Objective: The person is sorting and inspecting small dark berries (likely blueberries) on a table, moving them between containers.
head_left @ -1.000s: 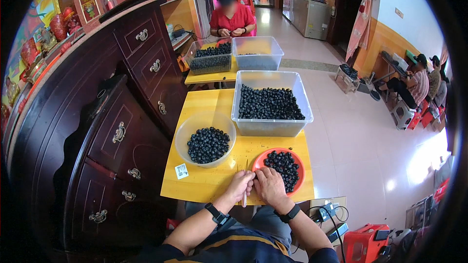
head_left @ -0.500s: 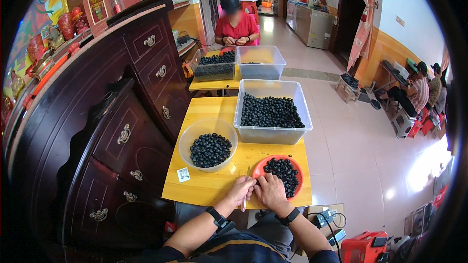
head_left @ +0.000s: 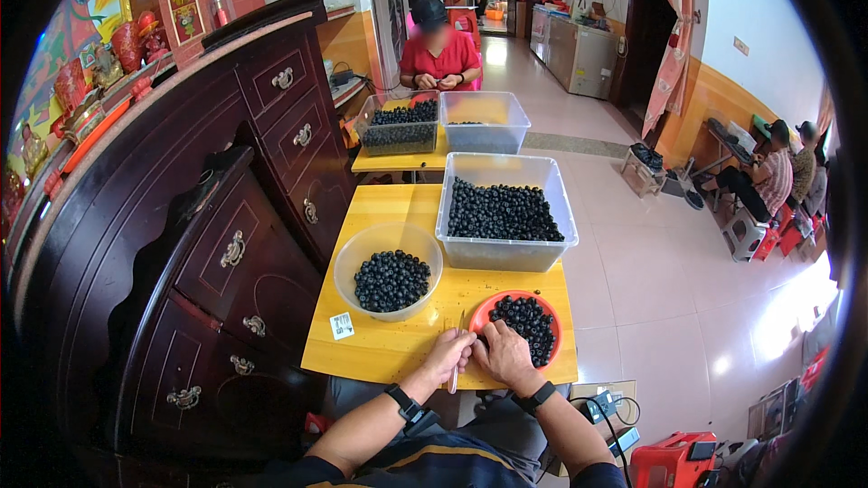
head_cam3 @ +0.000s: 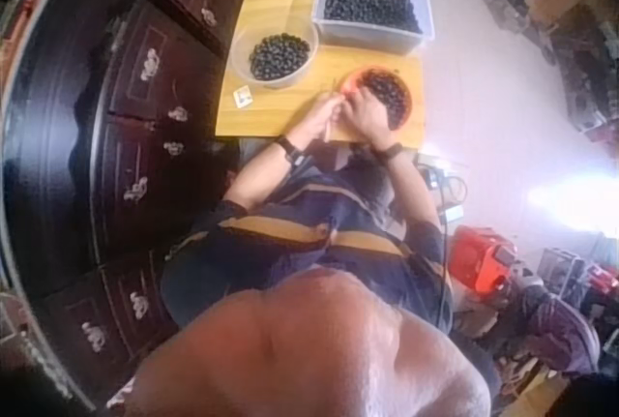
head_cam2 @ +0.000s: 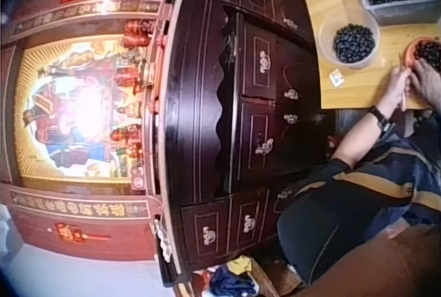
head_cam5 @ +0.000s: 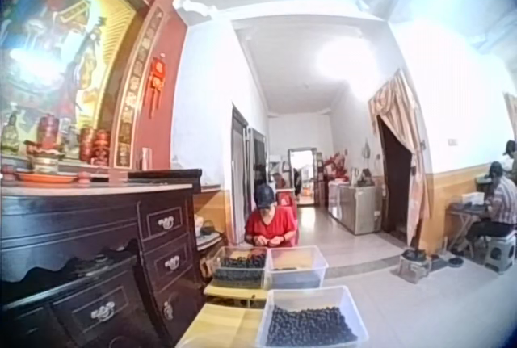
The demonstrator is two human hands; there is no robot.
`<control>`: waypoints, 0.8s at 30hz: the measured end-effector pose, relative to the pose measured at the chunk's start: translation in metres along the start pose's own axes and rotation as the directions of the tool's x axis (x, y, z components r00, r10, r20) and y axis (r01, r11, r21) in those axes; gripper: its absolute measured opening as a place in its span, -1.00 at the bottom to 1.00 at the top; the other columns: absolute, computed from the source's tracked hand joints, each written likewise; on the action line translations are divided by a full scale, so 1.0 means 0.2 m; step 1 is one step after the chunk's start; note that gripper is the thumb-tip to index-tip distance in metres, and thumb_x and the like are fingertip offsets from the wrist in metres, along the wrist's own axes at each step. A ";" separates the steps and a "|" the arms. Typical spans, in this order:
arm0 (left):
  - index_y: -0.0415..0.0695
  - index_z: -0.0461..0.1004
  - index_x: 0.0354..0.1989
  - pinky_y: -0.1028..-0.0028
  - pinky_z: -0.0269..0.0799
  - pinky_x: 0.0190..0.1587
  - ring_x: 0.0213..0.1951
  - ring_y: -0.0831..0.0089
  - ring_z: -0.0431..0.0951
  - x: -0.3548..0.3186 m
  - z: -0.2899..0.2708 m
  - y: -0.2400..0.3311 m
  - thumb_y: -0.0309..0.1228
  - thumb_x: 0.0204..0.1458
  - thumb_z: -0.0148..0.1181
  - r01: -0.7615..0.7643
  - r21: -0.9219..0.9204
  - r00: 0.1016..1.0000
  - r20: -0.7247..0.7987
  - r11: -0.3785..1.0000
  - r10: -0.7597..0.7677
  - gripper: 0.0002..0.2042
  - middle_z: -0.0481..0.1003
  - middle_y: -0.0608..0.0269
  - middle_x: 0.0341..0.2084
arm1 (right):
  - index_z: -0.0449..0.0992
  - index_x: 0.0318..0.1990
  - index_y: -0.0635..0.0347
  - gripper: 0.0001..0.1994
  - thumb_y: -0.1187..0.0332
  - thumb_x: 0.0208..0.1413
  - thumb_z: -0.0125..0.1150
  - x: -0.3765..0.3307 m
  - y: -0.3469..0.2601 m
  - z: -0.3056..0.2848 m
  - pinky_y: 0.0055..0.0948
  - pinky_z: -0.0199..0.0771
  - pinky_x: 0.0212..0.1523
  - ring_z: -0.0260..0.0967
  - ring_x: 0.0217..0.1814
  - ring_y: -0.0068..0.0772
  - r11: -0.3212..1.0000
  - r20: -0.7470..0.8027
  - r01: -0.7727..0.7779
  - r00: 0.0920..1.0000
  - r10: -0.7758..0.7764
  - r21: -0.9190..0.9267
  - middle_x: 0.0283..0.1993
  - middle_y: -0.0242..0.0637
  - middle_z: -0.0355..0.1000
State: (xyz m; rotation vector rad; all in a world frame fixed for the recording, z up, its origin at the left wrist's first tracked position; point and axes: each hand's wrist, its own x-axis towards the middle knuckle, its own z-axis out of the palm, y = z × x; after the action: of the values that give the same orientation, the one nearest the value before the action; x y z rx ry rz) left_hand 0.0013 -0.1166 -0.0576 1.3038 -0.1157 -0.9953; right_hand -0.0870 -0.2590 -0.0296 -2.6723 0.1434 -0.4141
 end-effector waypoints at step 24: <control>0.03 0.30 -0.36 0.59 0.18 -0.68 -0.69 0.68 0.23 -0.01 0.01 0.00 -0.26 0.22 0.19 -0.009 -0.015 1.000 0.002 1.000 0.009 -0.80 0.30 0.51 -0.64 | 0.49 -0.29 0.16 -0.79 0.21 0.20 0.23 0.03 0.02 -0.11 -0.11 0.54 -0.34 0.54 -0.35 0.00 0.985 -0.212 -0.071 0.972 0.105 0.160 -0.34 -0.10 0.51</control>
State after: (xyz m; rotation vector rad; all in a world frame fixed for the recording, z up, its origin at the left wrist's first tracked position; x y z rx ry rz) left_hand 0.0002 -0.1172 -0.0558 1.2872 -0.1153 -0.9888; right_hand -0.0884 -0.2716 -0.0112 -2.4553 0.2844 -0.6639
